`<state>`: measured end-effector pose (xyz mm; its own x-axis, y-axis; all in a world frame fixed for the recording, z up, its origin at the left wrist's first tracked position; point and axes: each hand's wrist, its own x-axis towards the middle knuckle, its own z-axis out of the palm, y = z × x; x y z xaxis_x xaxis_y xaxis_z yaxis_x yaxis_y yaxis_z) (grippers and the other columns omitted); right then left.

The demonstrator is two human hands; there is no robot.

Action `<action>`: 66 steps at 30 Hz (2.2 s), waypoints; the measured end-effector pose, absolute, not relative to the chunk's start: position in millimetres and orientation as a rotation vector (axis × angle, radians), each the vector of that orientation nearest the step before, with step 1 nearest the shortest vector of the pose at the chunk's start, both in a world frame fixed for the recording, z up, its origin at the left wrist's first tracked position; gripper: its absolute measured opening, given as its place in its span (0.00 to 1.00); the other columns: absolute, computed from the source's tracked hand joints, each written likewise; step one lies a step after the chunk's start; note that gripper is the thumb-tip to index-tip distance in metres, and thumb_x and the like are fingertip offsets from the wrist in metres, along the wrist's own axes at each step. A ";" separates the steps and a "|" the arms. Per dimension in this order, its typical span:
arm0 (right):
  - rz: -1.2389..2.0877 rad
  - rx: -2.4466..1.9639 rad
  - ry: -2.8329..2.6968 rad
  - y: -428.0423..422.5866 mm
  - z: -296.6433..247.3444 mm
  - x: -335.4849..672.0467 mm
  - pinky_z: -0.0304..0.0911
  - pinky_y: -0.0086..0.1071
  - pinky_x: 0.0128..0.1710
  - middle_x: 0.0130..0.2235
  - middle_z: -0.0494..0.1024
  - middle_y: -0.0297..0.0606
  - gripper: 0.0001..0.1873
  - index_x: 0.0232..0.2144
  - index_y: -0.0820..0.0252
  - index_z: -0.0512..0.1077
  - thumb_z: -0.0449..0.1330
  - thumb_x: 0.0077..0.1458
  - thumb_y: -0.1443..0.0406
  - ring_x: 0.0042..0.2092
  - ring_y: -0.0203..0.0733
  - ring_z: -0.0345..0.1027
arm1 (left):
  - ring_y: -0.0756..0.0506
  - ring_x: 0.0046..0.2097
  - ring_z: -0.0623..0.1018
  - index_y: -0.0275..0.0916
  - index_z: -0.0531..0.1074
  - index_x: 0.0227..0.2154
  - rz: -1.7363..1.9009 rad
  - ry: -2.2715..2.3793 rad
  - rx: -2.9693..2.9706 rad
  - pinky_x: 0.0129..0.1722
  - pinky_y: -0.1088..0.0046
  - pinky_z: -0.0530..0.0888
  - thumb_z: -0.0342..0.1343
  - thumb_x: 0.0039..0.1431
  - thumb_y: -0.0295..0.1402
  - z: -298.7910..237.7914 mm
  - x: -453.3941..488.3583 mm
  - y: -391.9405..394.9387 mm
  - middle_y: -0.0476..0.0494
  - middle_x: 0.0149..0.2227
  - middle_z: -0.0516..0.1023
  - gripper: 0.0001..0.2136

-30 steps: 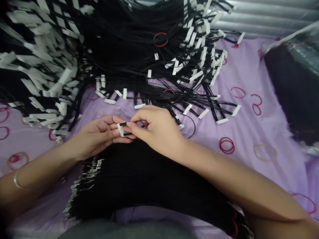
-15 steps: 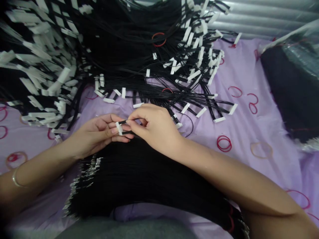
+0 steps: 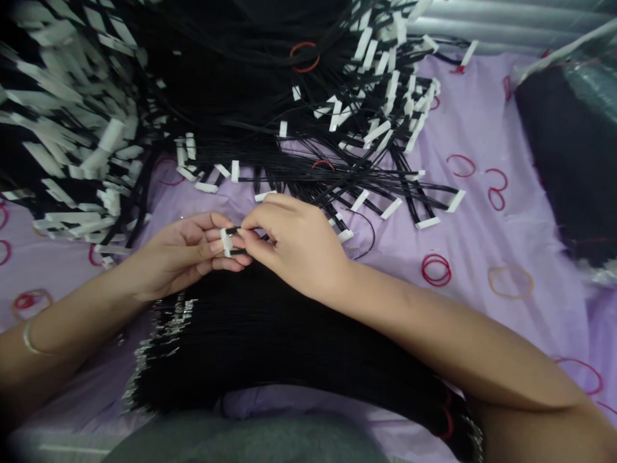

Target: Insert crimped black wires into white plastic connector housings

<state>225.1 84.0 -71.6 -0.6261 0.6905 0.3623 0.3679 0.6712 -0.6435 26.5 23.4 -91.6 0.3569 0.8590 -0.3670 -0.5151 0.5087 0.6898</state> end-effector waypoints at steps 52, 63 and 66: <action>0.008 -0.295 -2.795 58.3 -18.3 319.2 0.62 0.41 0.32 0.36 0.79 0.42 0.13 0.35 0.54 0.74 0.51 0.66 0.60 0.32 0.44 0.71 | 0.48 0.37 0.83 0.36 0.82 0.39 1.293 0.956 0.658 0.44 0.75 0.79 0.69 0.54 0.28 -112.1 33.7 -1.3 0.43 0.35 0.85 0.09; 0.464 -0.625 -2.874 -42.7 -32.4 221.0 0.65 0.35 0.40 0.36 0.79 0.38 0.10 0.37 0.61 0.80 0.59 0.63 0.64 0.37 0.40 0.72 | 0.46 0.40 0.83 0.38 0.82 0.41 1.213 0.924 0.843 0.53 0.67 0.76 0.69 0.53 0.27 -107.1 35.0 11.8 0.47 0.36 0.84 0.12; 0.425 -0.731 -2.786 -49.7 -53.3 210.7 0.64 0.38 0.44 0.38 0.78 0.41 0.11 0.37 0.63 0.80 0.58 0.64 0.65 0.39 0.42 0.69 | 0.46 0.40 0.83 0.39 0.82 0.41 1.165 0.922 0.876 0.53 0.66 0.76 0.71 0.51 0.29 -109.1 32.7 9.5 0.48 0.36 0.84 0.14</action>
